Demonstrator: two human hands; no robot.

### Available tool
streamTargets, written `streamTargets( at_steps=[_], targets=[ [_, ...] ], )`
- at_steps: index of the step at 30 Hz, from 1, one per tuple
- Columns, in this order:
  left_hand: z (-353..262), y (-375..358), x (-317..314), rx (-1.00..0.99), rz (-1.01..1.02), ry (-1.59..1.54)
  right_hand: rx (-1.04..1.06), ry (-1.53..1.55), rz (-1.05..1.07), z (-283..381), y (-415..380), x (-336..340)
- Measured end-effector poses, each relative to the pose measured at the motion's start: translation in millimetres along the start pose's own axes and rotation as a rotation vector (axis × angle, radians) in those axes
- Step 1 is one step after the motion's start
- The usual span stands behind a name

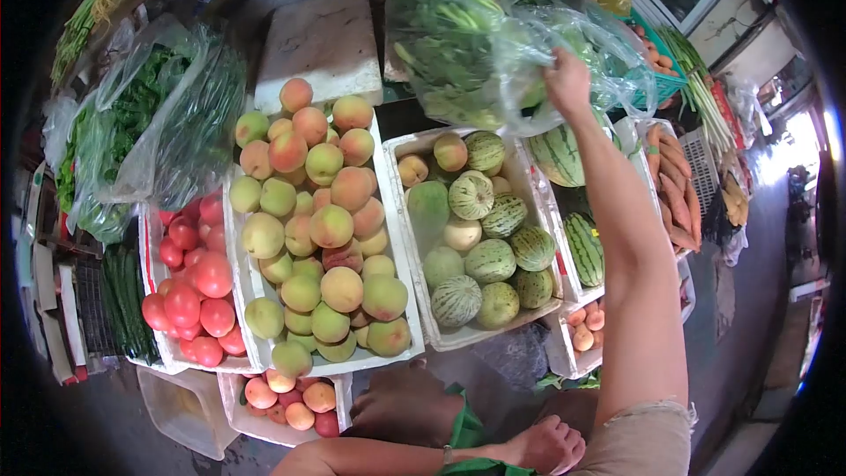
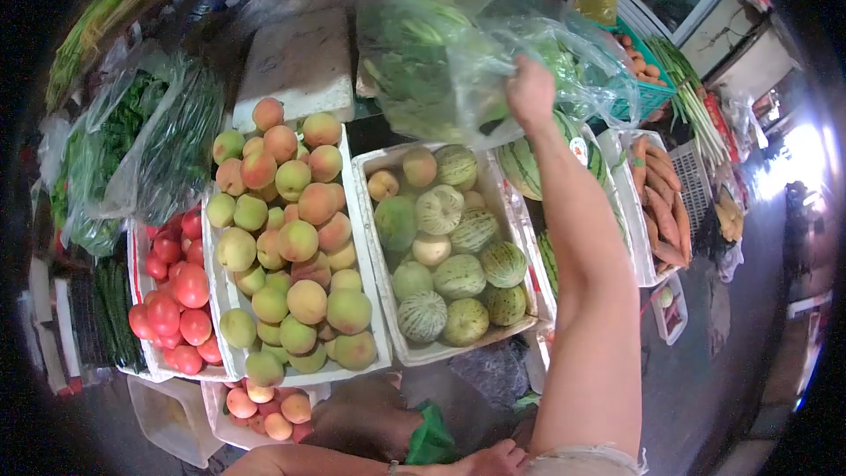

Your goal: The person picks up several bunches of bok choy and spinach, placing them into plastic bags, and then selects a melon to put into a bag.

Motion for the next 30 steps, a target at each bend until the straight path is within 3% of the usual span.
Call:
streamTargets(
  at_steps=[2, 6, 8, 10, 14, 16, 18, 20, 22, 26, 27, 28, 30],
  targets=[
    [5.8, 8.4, -9.0, -0.133, 0.111, -0.153, -0.081, -0.002, -0.025, -1.4, -9.2, 8.3],
    [11.3, -17.5, 15.9, -0.103, 0.102, -0.103, -0.073, -0.059, 0.116, -3.7, -50.8, 2.0],
    [19.3, -31.9, 22.0, -0.079, -0.026, -0.341, -0.076, -0.078, 0.132, -0.4, -62.9, -1.8],
    [20.4, -36.1, 24.9, -0.083, -0.036, -0.326, -0.098, -0.102, 0.154, 14.7, -68.7, 0.9],
    [24.9, -28.8, 10.4, -0.089, -0.092, -0.228, 0.085, -0.017, 0.337, 36.3, -105.9, -9.9],
    [26.3, -22.5, 0.3, -0.074, -0.086, -0.158, 0.240, -0.151, 0.539, 47.5, -135.6, -14.3],
    [26.0, -19.7, -7.3, -0.059, -0.083, -0.090, 0.217, -0.098, 0.522, 47.3, -140.2, -9.4],
    [27.7, -19.7, -14.9, 0.137, 0.095, 0.583, 0.196, -0.045, 0.513, 47.8, -148.9, -1.6],
    [29.8, -21.2, -20.5, 0.335, 0.281, 1.254, 0.215, 0.043, 0.209, 61.1, -157.7, 28.9],
    [34.8, -28.2, -23.8, 0.764, 0.639, 2.635, 0.214, 0.037, 0.183, 61.3, -208.5, 82.6],
    [45.9, -43.0, -8.8, 0.679, 0.375, 2.687, 0.212, 0.041, 0.181, 55.7, -225.8, 96.4],
    [44.2, -39.1, -19.2, 0.689, 0.380, 2.682, 0.170, 0.029, 0.255, 48.7, -245.6, 110.6],
    [36.6, -30.3, -39.3, 0.669, 0.658, 2.639, 0.103, 0.003, 0.327, 27.8, -290.9, 144.0]
  ],
)
Point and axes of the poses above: each hand's wrist, its own y-axis towards the middle knuckle, its own x-axis out of the back of the hand, z = x × y, the point moved 1 cm from there along y, towards the middle knuckle
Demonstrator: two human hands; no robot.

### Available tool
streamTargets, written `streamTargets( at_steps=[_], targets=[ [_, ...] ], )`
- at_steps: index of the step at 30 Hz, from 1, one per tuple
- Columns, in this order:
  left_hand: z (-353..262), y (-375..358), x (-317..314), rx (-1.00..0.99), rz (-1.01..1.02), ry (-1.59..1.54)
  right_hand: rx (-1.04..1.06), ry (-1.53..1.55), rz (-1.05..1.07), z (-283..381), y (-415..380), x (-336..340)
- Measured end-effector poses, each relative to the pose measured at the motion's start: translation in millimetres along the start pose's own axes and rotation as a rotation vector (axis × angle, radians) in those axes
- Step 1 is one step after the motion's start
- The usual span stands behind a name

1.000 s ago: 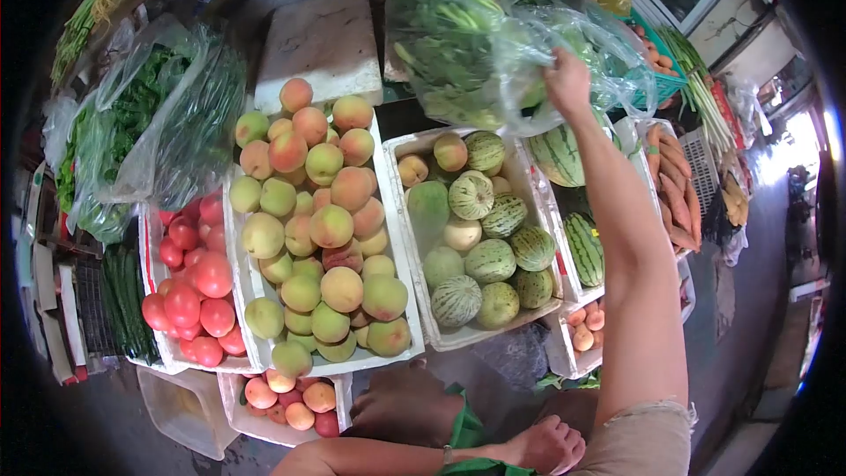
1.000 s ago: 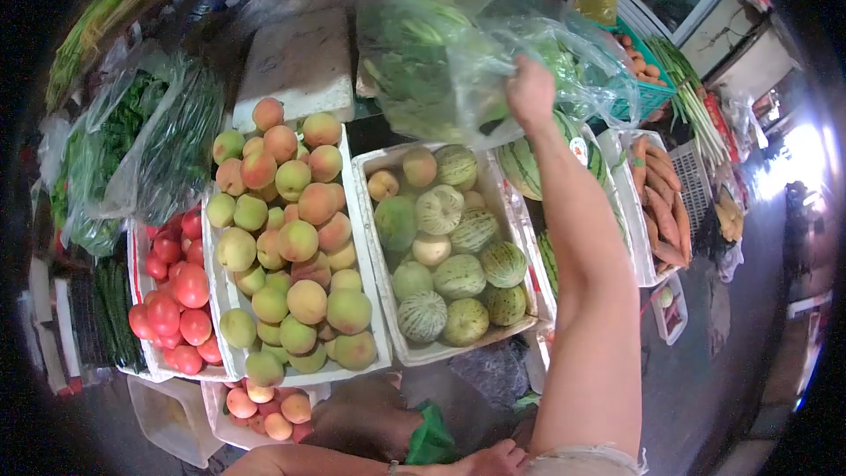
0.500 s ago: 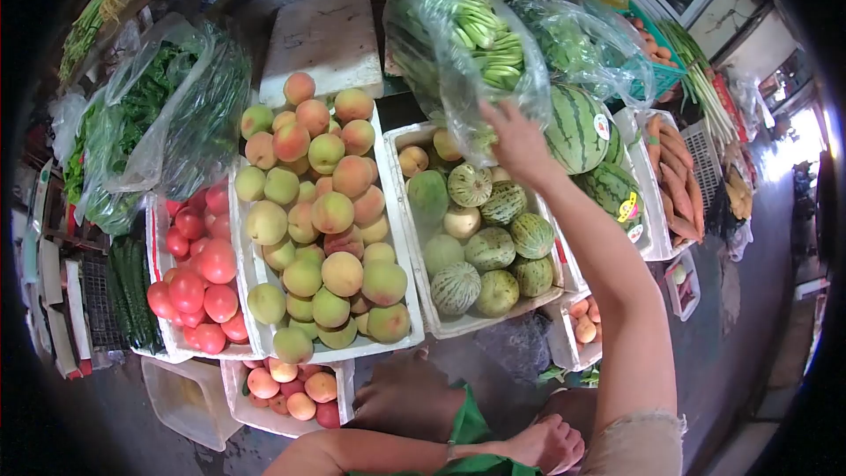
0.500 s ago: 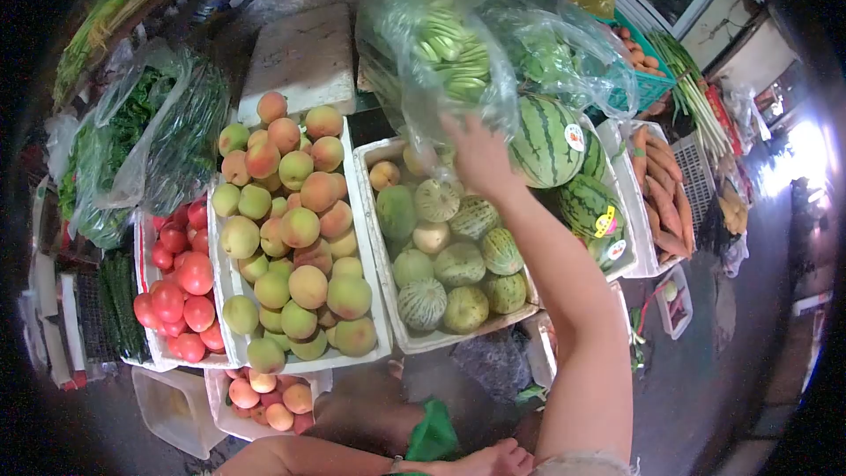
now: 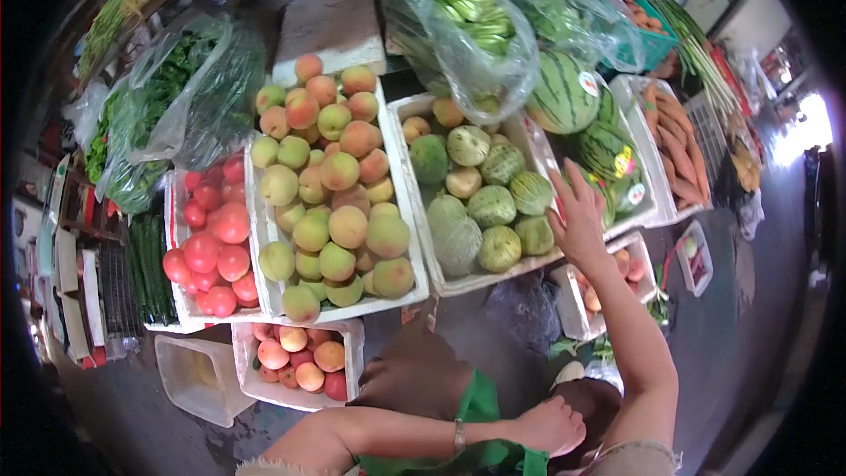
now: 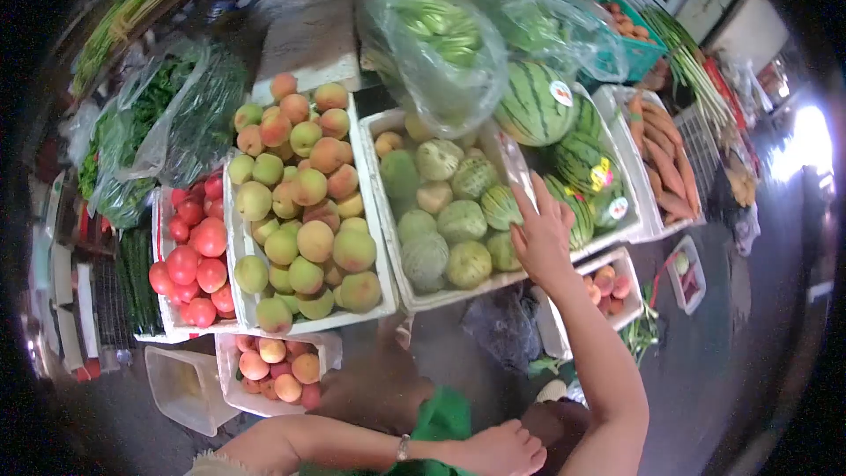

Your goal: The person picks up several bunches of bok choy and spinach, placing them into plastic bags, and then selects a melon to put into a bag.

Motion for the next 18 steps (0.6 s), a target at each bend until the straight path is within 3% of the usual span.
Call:
streamTargets(
  at_steps=[2, 5, 6, 9, 11, 14, 18],
  targets=[
    [-2.6, -3.4, 10.4, -0.080, 0.035, 0.029, -0.176, -0.103, 0.110, -22.8, -64.0, 16.5],
    [-11.3, -4.7, 20.2, -0.082, 0.244, 0.026, -0.414, -0.297, 0.134, -65.1, -180.8, 49.6],
    [-16.4, -3.3, 21.2, -0.083, 0.322, 0.041, -0.516, -0.229, 0.083, -69.9, -223.6, 69.4],
    [-23.4, -4.6, 25.4, -0.071, 0.397, 0.024, -0.979, -0.289, 0.176, -68.4, -361.1, 120.5],
    [-29.7, -8.0, 25.9, -0.090, 0.419, 0.003, -1.385, -0.228, 0.230, -44.3, -457.7, 141.8],
    [-30.5, -9.9, 24.6, -0.069, 0.458, 0.055, -1.678, -0.133, 0.280, 15.2, -589.4, 146.3],
    [-31.1, -11.4, 20.8, -0.035, 0.365, -0.093, -1.931, 0.018, 0.300, 118.2, -700.3, 128.1]
  ],
)
Point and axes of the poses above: each hand's wrist, its own y-axis towards the middle knuckle, its own x-axis out of the back of the hand, z = x × y, the point moved 1 cm from there along y, towards the middle knuckle
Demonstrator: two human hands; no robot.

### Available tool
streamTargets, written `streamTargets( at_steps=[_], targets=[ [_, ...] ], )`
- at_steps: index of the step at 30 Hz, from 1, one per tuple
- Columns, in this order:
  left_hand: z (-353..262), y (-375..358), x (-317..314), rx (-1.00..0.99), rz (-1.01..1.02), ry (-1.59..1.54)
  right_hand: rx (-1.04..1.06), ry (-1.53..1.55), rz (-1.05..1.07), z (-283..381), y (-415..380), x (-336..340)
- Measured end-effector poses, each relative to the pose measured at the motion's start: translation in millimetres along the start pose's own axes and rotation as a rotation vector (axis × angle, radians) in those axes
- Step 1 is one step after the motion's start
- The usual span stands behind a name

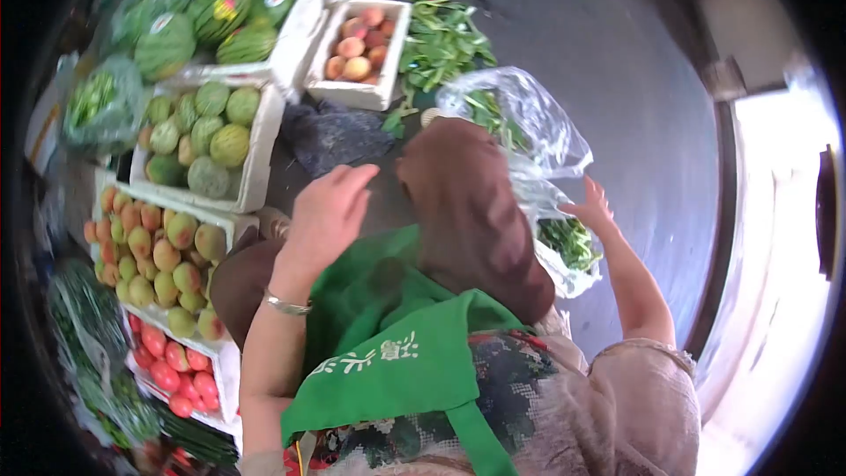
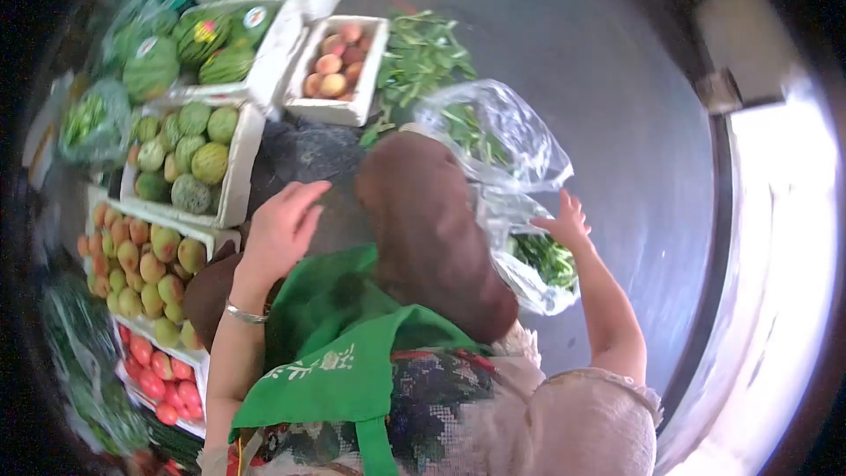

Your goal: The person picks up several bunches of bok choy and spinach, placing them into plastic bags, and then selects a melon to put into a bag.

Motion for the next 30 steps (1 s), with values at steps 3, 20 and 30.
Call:
streamTargets(
  at_steps=[3, 20, 30],
  targets=[
    [-16.5, 3.2, -17.2, -0.025, -0.106, -0.095, -0.086, 0.124, 0.052, -57.6, -45.3, -36.0],
    [-111.0, -16.7, -103.6, -0.319, -0.172, 0.278, 0.567, -0.097, 0.265, 54.4, -79.7, 1.1],
    [-85.6, 3.2, -115.1, -0.365, -0.226, 0.270, 0.549, 0.207, -0.083, 128.5, 87.6, -63.2]
  ],
)
Point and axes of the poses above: each hand's wrist, its own y-axis towards the middle knuckle, its own x-axis out of the back of the hand, z = x × y, the point moved 1 cm from there along y, towards the middle knuckle
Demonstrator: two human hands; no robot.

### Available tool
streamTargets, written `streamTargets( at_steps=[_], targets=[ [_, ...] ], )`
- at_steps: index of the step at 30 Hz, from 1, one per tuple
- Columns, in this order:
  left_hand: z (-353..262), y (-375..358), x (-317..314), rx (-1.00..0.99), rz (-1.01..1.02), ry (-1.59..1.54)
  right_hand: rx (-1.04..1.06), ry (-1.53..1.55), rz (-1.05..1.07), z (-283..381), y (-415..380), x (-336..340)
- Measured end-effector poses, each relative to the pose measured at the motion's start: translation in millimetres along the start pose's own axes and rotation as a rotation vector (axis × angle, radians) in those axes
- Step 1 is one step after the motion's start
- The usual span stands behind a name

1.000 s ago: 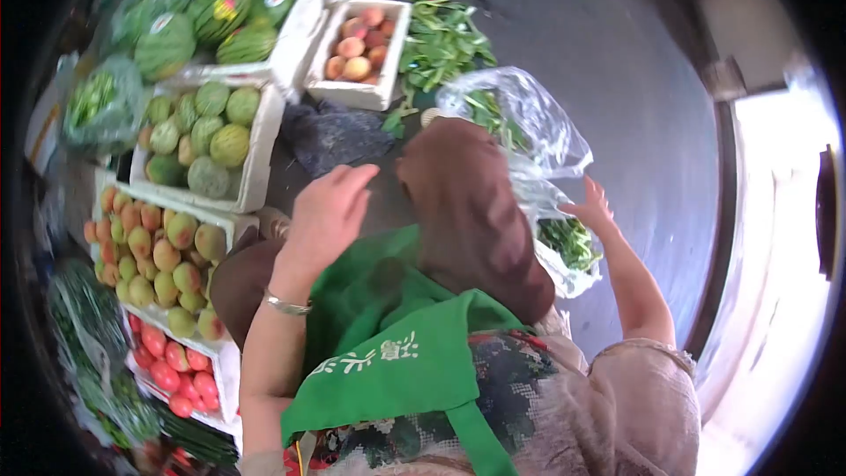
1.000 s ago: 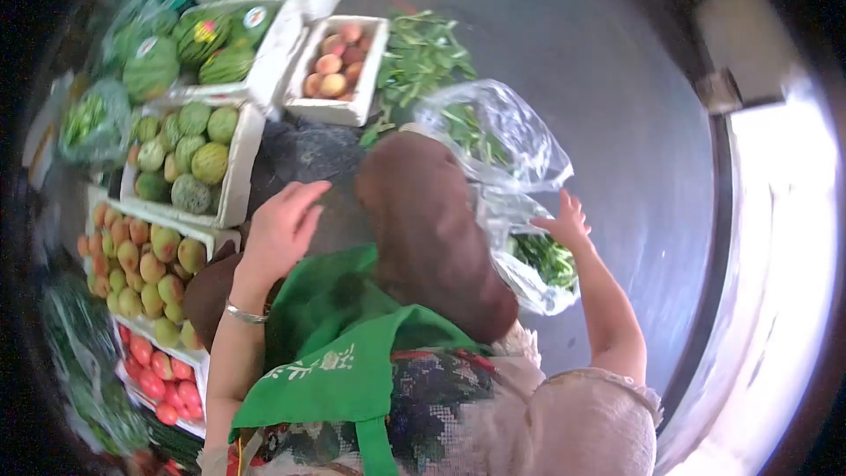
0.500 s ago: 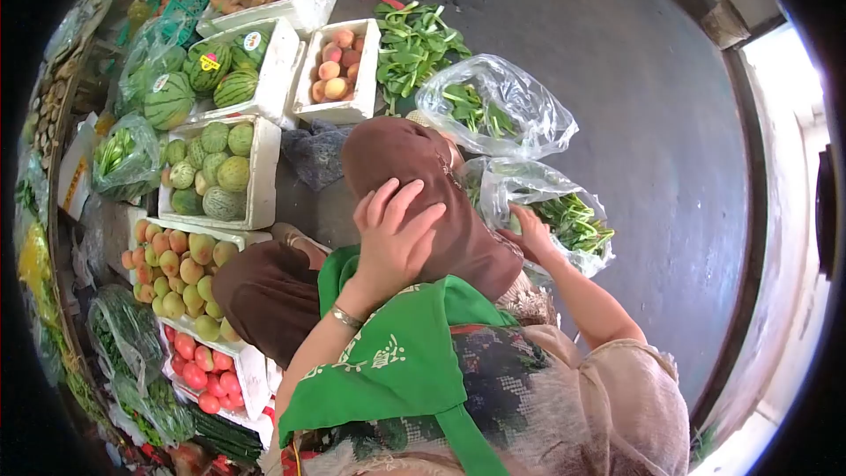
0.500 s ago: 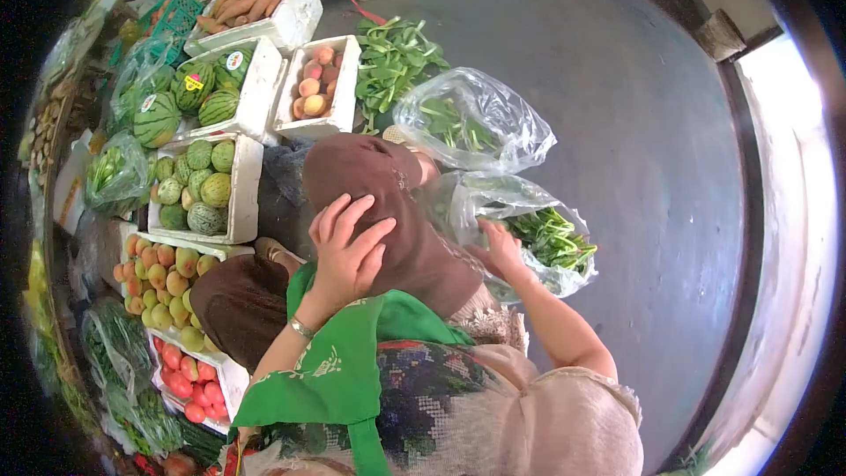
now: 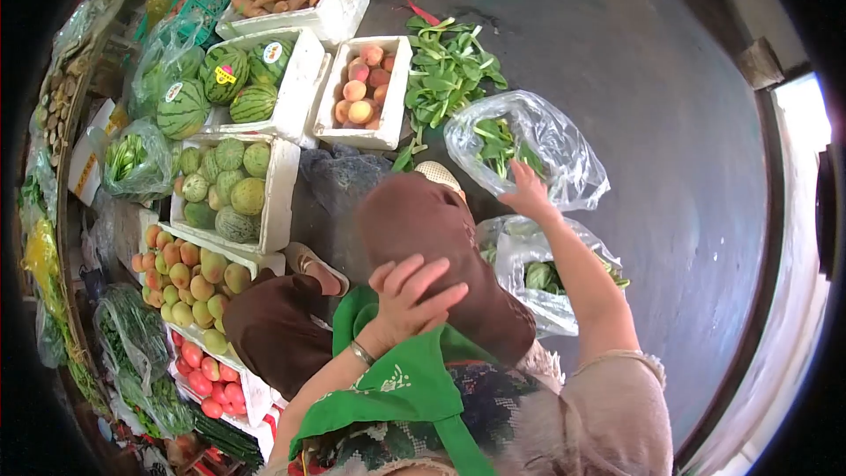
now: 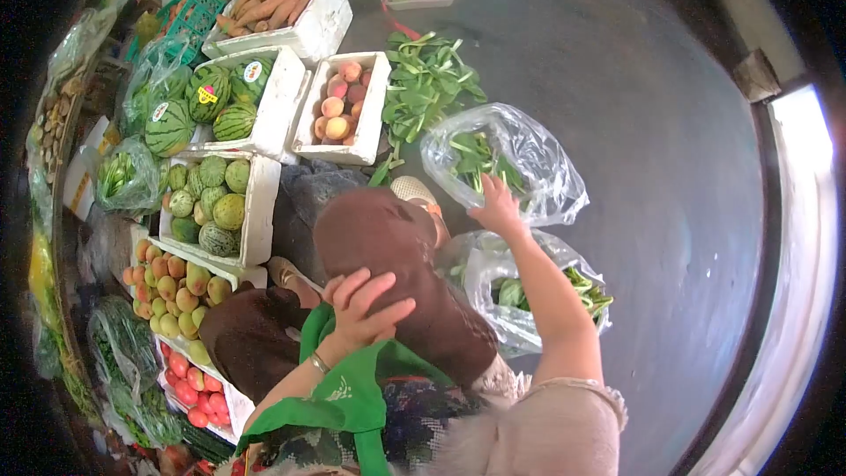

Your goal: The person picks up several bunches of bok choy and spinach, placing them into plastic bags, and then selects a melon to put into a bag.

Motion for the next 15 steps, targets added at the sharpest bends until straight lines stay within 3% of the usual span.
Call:
streamTargets(
  at_steps=[2, 4, 5, 9, 10, 12, 14, 15],
  targets=[
    [3.6, -3.4, -4.6, -0.013, -0.007, 0.033, -0.075, 0.015, 0.089, -3.0, 18.3, -29.2],
    [7.3, -8.5, -3.2, -0.010, 0.038, 0.071, -0.346, 0.014, 0.333, 1.1, 26.9, -50.7],
    [9.1, -10.1, -4.4, -0.009, 0.025, 0.079, -0.345, 0.014, 0.345, -2.9, 34.5, -66.2],
    [6.8, -7.1, 1.9, 0.068, 0.094, 0.057, -0.108, 0.065, 0.303, -0.5, 62.8, -85.5],
    [7.8, -6.9, -0.5, 0.071, 0.093, 0.057, 0.015, 0.075, 0.233, 11.1, 74.6, -73.6],
    [8.9, -6.3, -6.4, 0.028, 0.039, 0.065, -0.071, 0.277, 0.165, 49.3, 91.7, -21.7],
    [6.1, -2.4, -5.2, 0.030, 0.044, 0.061, 0.203, 0.431, 0.064, 65.8, 112.3, 12.5],
    [4.7, -0.8, -4.8, 0.026, 0.053, 0.057, 0.238, 0.512, 0.045, 82.5, 108.0, 45.8]
  ],
)
Point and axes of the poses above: each hand's wrist, its own y-axis towards the middle knuckle, its own x-axis out of the back of the hand, z = x × y, the point moved 1 cm from there along y, towards the middle knuckle
